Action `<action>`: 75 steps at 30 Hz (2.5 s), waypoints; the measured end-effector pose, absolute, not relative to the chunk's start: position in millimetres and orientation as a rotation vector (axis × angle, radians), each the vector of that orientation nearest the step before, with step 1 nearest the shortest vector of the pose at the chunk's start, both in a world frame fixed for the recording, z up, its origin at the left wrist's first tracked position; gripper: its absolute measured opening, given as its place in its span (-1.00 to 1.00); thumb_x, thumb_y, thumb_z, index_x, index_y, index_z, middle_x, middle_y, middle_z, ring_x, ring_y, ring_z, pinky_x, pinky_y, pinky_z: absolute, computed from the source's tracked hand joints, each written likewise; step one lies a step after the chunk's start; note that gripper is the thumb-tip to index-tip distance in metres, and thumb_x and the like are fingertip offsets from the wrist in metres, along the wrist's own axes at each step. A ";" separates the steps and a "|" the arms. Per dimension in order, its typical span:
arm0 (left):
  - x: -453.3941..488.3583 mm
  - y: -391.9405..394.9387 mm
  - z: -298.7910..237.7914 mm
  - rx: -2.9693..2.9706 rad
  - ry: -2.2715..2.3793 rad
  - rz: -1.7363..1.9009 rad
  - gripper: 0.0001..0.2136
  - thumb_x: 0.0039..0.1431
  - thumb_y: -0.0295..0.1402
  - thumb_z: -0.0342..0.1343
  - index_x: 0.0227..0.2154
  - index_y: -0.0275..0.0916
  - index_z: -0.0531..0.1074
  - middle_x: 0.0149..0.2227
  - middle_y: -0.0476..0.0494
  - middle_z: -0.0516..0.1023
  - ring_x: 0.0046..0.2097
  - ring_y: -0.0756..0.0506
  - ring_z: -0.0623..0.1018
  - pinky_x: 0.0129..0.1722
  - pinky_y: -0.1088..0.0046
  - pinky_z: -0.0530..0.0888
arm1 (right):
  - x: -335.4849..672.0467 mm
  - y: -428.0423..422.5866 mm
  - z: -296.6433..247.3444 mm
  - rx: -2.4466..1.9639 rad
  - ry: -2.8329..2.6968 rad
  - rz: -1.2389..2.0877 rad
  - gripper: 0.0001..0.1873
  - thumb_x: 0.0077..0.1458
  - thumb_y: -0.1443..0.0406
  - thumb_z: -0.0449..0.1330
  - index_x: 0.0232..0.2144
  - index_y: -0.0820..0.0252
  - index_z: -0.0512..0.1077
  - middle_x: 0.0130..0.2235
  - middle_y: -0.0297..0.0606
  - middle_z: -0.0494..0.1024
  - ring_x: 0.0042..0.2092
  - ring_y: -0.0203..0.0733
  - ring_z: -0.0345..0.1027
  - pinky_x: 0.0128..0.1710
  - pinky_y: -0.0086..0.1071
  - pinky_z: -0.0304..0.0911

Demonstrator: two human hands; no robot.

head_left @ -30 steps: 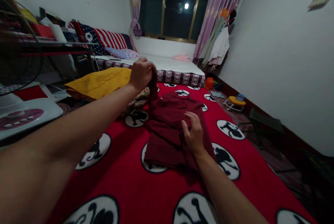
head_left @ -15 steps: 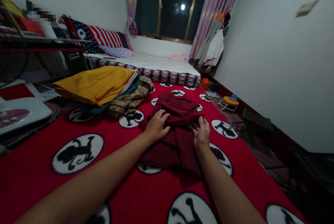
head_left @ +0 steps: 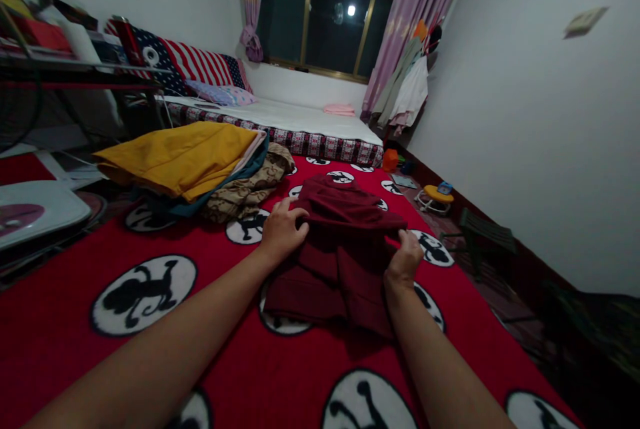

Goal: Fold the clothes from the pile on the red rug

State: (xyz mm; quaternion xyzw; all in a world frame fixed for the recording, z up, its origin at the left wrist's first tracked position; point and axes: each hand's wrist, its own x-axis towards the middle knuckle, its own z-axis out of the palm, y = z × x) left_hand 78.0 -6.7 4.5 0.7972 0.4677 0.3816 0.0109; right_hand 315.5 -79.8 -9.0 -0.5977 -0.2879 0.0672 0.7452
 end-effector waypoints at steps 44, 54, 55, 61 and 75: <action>97.1 -16.0 -6.1 2.704 0.805 1.098 -0.83 0.22 -0.49 0.05 -0.26 -0.19 0.54 -0.29 -0.07 0.55 -0.22 -0.08 0.47 -0.21 0.41 0.41 | 269.6 53.4 60.0 -1.879 -2.372 -0.545 -0.69 0.10 0.16 0.19 -0.15 0.18 0.49 -0.06 -0.06 0.50 -0.05 -0.01 0.36 -0.16 -0.28 0.23; 99.1 -16.2 -6.7 2.697 0.589 1.122 -0.81 0.27 -0.45 -0.01 -0.27 -0.21 0.54 -0.27 -0.08 0.55 -0.22 -0.04 0.47 -0.21 0.45 0.40 | 310.4 80.5 90.8 -2.326 -1.712 -0.146 -0.73 0.04 0.18 0.19 -0.32 0.22 0.60 -0.28 -0.07 0.61 -0.21 0.02 0.47 -0.29 -0.31 0.25; 99.4 -16.5 -5.9 2.699 0.581 1.129 -0.80 0.27 -0.45 -0.02 -0.27 -0.22 0.53 -0.27 -0.09 0.54 -0.22 -0.04 0.47 -0.21 0.46 0.40 | 310.9 85.3 91.2 -2.264 -1.694 -0.115 -0.73 0.04 0.19 0.19 -0.33 0.22 0.60 -0.29 -0.10 0.61 -0.22 -0.02 0.47 -0.29 -0.33 0.25; 98.4 -17.4 -6.2 2.693 0.726 1.108 -0.82 0.27 -0.42 0.00 -0.26 -0.18 0.52 -0.28 -0.07 0.54 -0.21 -0.06 0.45 -0.19 0.41 0.37 | 300.0 105.6 58.3 -1.780 -1.800 -0.028 -0.77 0.04 0.32 0.15 -0.30 0.19 0.59 -0.27 -0.20 0.63 -0.22 -0.14 0.48 -0.19 -0.35 0.30; 95.0 -18.3 -4.9 2.454 1.009 1.287 -0.77 0.18 -0.49 0.01 -0.14 -0.18 0.45 -0.22 -0.10 0.48 -0.16 -0.09 0.47 -0.14 0.40 0.40 | 371.1 -36.8 54.0 -1.870 -1.682 -0.074 -0.68 -0.02 0.18 0.17 -0.24 0.21 0.52 -0.50 -0.31 0.52 -0.47 -0.22 0.36 -0.40 -0.36 0.23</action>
